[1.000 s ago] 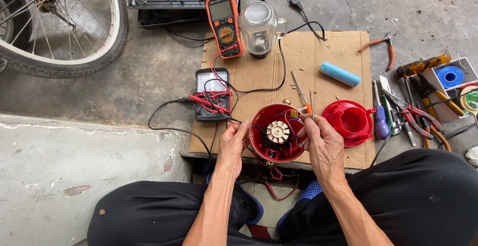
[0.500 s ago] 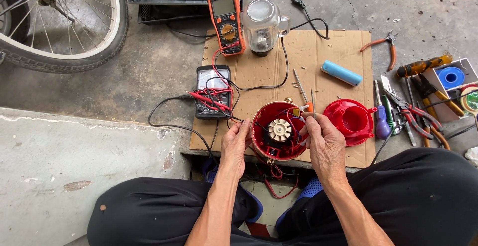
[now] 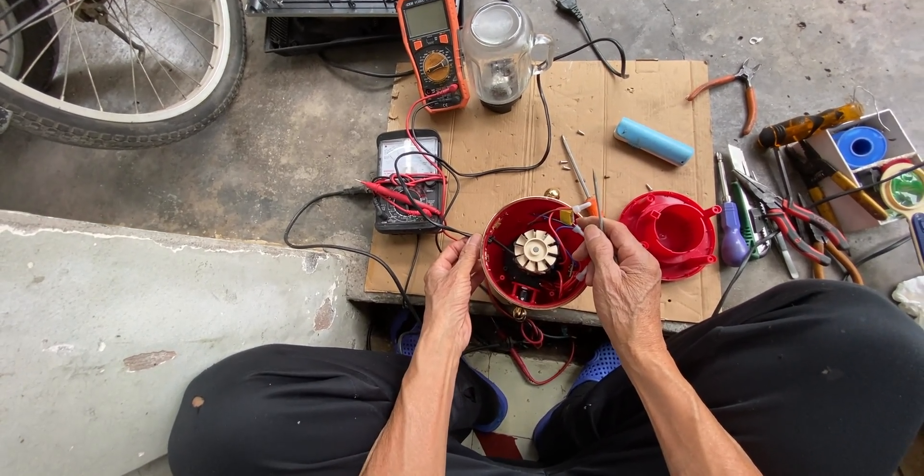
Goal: Reassembling a small electric motor into a red plastic housing, including wire management and using a screwdriver.
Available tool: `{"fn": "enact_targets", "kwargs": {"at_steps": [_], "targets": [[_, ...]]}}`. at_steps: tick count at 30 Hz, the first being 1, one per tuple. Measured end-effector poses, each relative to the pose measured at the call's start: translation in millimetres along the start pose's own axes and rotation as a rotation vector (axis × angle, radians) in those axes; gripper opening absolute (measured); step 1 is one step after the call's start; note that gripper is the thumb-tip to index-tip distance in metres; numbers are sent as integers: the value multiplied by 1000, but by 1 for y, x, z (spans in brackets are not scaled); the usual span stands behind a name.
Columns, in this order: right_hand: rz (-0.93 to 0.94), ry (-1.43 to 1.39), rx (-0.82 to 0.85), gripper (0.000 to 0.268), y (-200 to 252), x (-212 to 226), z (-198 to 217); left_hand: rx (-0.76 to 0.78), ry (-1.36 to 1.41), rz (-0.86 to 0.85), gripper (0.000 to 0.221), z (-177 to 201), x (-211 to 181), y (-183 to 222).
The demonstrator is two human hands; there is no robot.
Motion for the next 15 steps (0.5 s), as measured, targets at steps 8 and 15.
{"fn": "enact_targets", "kwargs": {"at_steps": [8, 15], "targets": [[-24, -39, -6, 22, 2, 3, 2, 13, -31, -12, 37, -5, -24, 23], [-64, -95, -11, 24, 0, -7, 2, 57, -278, -117, 41, -5, -41, 28]]}}
Point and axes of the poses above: each hand's wrist, its own y-axis away from the middle knuckle, its own z-axis out of the back of the hand, x = y × z, the point moved 8 cm from there along -y, towards the middle knuckle, and after that the axes turned 7 degrees about -z, right-handed, at the moved point
